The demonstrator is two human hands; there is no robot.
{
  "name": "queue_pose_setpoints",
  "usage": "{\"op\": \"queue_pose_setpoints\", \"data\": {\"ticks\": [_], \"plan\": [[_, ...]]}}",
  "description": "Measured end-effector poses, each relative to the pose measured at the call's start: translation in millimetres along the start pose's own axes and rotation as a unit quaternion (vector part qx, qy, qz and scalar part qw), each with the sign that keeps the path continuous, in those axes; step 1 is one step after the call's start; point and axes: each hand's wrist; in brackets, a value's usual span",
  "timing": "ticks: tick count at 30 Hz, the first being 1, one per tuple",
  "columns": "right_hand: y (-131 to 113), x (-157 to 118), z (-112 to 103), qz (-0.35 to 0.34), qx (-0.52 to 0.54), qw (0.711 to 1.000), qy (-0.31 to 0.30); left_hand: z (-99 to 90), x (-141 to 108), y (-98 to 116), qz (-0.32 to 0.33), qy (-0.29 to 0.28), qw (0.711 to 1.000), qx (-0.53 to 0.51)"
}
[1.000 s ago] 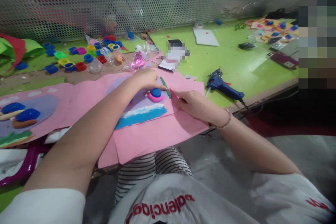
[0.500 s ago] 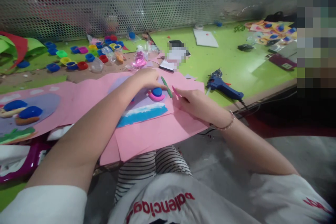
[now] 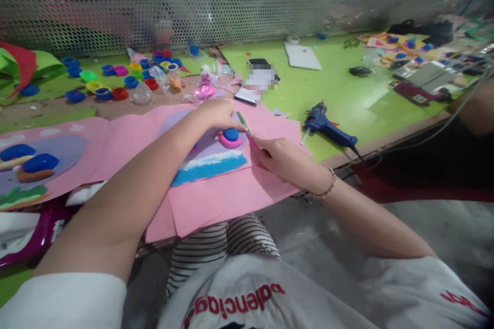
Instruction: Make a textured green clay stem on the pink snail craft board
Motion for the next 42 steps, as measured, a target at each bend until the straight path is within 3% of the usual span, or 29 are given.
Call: {"op": "queue_pose_setpoints", "data": {"ticks": [11, 17, 27, 42], "plan": [[-6, 8, -7, -0.009, 0.029, 1.0, -0.004, -1.6, 0, -5, 0.012, -0.019, 0.999, -0.046], [-3, 15, 0, -0.018, -0.017, 1.0, 0.018, 0.1, 2, -7, 0.014, -0.002, 0.999, -0.045], [-7, 15, -6, 0.007, 0.027, 1.0, -0.014, 1.1, 0, -9, 0.018, 0.0, 0.999, -0.039], [-3, 25, 4, -0.015, -0.018, 0.999, 0.03, -0.5, -1, -4, 0.01, -0.012, 0.999, -0.03]]}}
Point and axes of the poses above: each hand's wrist, its own x-axis towards the middle knuckle, its own z-axis out of the palm, y = z × x, and after that the axes turned 13 degrees about -x, right-handed
